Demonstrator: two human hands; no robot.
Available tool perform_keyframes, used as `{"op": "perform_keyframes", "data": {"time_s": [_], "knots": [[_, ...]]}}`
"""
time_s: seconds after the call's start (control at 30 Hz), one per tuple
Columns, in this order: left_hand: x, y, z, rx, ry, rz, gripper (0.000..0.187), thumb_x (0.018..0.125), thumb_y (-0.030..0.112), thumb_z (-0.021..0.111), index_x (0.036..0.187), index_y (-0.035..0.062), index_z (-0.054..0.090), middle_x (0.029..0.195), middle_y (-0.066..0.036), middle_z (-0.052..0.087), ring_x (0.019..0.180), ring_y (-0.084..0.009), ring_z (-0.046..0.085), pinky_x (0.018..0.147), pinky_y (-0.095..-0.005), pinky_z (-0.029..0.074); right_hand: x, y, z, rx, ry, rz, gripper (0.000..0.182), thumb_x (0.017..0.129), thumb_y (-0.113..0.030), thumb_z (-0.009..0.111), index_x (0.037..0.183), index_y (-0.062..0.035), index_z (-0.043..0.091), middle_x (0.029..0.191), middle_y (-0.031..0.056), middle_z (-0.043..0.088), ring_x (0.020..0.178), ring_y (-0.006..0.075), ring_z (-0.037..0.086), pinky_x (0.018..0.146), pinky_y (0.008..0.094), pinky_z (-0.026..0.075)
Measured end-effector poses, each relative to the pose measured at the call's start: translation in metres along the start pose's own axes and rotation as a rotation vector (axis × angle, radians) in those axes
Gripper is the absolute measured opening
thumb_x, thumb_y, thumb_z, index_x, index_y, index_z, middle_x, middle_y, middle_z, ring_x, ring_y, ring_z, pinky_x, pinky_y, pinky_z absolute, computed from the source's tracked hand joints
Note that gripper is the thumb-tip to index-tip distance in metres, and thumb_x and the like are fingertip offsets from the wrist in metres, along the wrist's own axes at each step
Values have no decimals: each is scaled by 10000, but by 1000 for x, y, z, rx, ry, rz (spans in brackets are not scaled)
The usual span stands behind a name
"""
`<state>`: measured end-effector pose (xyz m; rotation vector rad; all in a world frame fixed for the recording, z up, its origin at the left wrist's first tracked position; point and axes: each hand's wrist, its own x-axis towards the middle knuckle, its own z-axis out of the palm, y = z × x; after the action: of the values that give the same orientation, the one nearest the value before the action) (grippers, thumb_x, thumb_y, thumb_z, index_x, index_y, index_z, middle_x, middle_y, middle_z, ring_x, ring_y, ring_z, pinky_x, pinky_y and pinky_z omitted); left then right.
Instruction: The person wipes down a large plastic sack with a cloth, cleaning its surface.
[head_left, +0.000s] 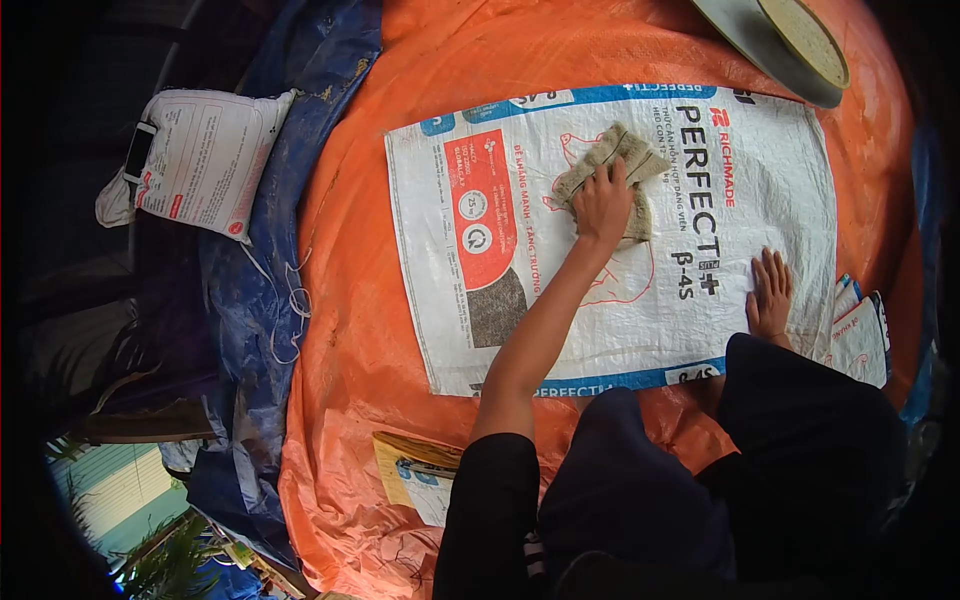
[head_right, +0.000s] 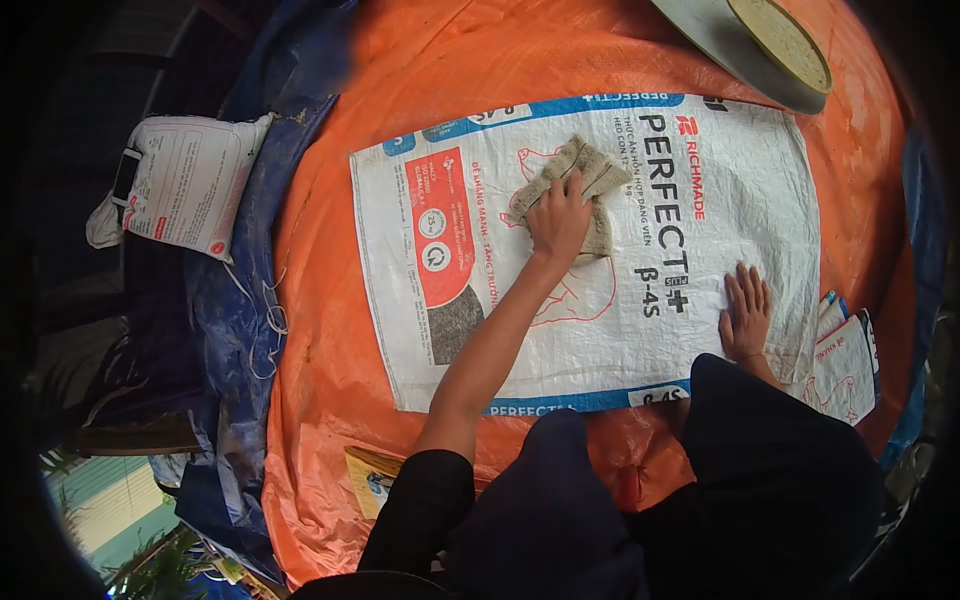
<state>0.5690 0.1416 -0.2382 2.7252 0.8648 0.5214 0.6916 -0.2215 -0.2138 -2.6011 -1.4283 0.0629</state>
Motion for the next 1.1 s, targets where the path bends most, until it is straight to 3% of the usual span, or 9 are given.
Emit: {"op": "perform_keyframes", "data": {"time_s": [0.3, 0.43, 0.53, 0.67, 0.73, 0.77, 0.87, 1.0, 1.1], "knots": [[-4, -205, -90, 435, 75, -510, 373, 919, 279, 625, 1220, 95, 506, 1014, -158, 661, 840, -361, 694, 638, -506, 562, 1, 2, -1, -11, 17, -19, 676, 804, -222, 516, 1464, -98, 437, 1585, 137, 326, 1502, 314, 214, 1219, 493, 98], [-12, -247, -119, 545, 40, -509, 359, 910, 261, 651, 1172, 62, 510, 998, -159, 675, 839, -373, 696, 640, -503, 549, 1, 0, -4, 12, 44, -21, 650, 833, -232, 521, 1467, -113, 442, 1577, 127, 344, 1489, 311, 242, 1208, 490, 124], [-10, -233, -118, 521, -9, -519, 363, 893, 223, 673, 1171, 49, 517, 1019, -162, 668, 863, -367, 693, 651, -495, 551, 2, -2, -5, 23, 58, -26, 630, 854, -240, 525, 1469, -125, 446, 1570, 119, 358, 1479, 309, 263, 1199, 489, 143], [-17, -136, -108, 228, -78, -238, 445, 853, 155, 701, 1246, 43, 527, 1054, -167, 660, 897, -355, 687, 695, -463, 558, 2, -2, -8, 30, 67, -35, 604, 883, -250, 531, 1471, -140, 450, 1562, 109, 376, 1466, 306, 291, 1188, 486, 168], [-24, -78, -91, 117, -90, -71, 635, 814, 155, 740, 1371, 63, 449, 1058, -176, 655, 898, -364, 684, 681, -475, 561, 2, -5, -8, 40, 74, -38, 591, 897, -255, 533, 1473, -147, 453, 1558, 104, 385, 1459, 305, 305, 1182, 485, 181], [-27, -48, -79, -11, -134, -86, 744, 802, 157, 750, 1452, 115, 390, 1108, -191, 637, 864, -381, 684, 662, -476, 564, 3, -6, -8, 48, 84, -38, 584, 905, -257, 535, 1473, -151, 454, 1556, 101, 390, 1456, 304, 312, 1179, 485, 188], [-39, 27, -39, -136, -226, -4, 787, 795, 166, 741, 1487, 267, 382, 1130, -189, 613, 747, -374, 683, 598, -487, 561, 4, -7, -9, 56, 101, -32, 564, 926, -265, 538, 1475, -163, 457, 1550, 94, 403, 1446, 302, 333, 1171, 483, 207], [-40, 36, 0, -101, -167, 141, 721, 770, 183, 740, 1428, 325, 482, 943, -125, 581, 634, -295, 662, 521, -433, 552, 1, 0, -4, 20, 30, -22, 681, 795, -217, 521, 1460, -95, 440, 1585, 138, 325, 1504, 317, 209, 1221, 493, 94], [-35, 12, 0, -18, -24, 144, 667, 771, 177, 722, 1394, 316, 529, 849, -88, 533, 587, -254, 639, 483, -400, 538, -2, 2, -1, 29, 12, -1, 681, 794, -213, 527, 1459, -98, 440, 1582, 136, 330, 1503, 319, 212, 1221, 494, 93]]}}
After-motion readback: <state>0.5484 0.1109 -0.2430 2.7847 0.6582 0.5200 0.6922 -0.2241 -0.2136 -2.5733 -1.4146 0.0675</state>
